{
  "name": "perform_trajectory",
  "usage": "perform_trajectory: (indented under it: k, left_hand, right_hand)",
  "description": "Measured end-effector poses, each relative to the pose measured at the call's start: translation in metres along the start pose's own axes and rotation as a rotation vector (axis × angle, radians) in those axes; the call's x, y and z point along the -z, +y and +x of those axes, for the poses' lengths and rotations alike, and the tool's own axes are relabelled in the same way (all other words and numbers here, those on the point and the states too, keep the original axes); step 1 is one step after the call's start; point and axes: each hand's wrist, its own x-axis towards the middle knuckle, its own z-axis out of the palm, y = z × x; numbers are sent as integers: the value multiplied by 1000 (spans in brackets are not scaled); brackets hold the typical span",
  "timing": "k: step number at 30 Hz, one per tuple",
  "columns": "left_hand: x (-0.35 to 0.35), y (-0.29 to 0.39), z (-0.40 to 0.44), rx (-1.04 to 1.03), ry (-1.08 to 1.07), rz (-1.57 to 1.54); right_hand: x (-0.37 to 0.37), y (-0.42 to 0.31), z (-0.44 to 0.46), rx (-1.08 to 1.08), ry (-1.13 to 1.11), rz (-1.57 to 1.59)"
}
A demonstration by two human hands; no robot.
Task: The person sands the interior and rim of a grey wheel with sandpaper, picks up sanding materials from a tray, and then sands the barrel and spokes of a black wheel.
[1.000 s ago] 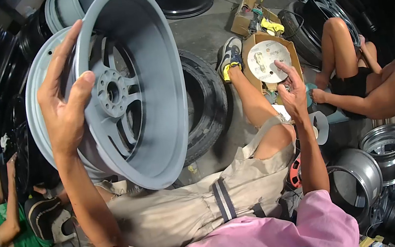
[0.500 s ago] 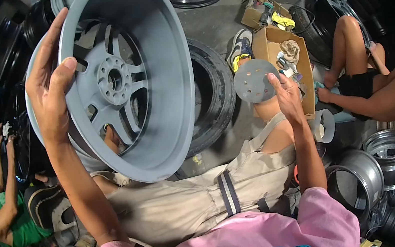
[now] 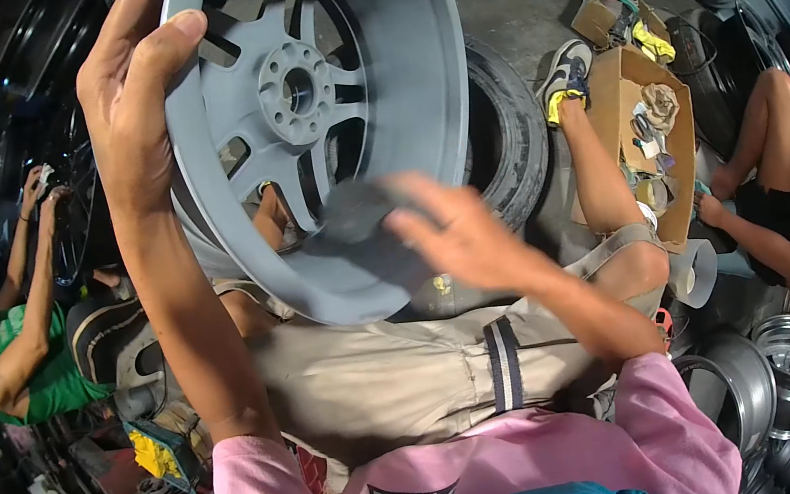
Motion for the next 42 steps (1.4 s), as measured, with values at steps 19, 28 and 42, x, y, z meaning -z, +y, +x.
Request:
perform_trajectory:
  k: [19,28,42]
  left_hand:
    - [30,-38,6,-233,-32,-43]
    - [29,-39,9,-256,-66,-54]
    - [35,-52,15,-319,-128,-95]
  right_hand:
    - [168,200,197,531,-275,-1706]
    - [-43,248,99,520,-259,-859]
    - [91,260,193,671,-446,-1525]
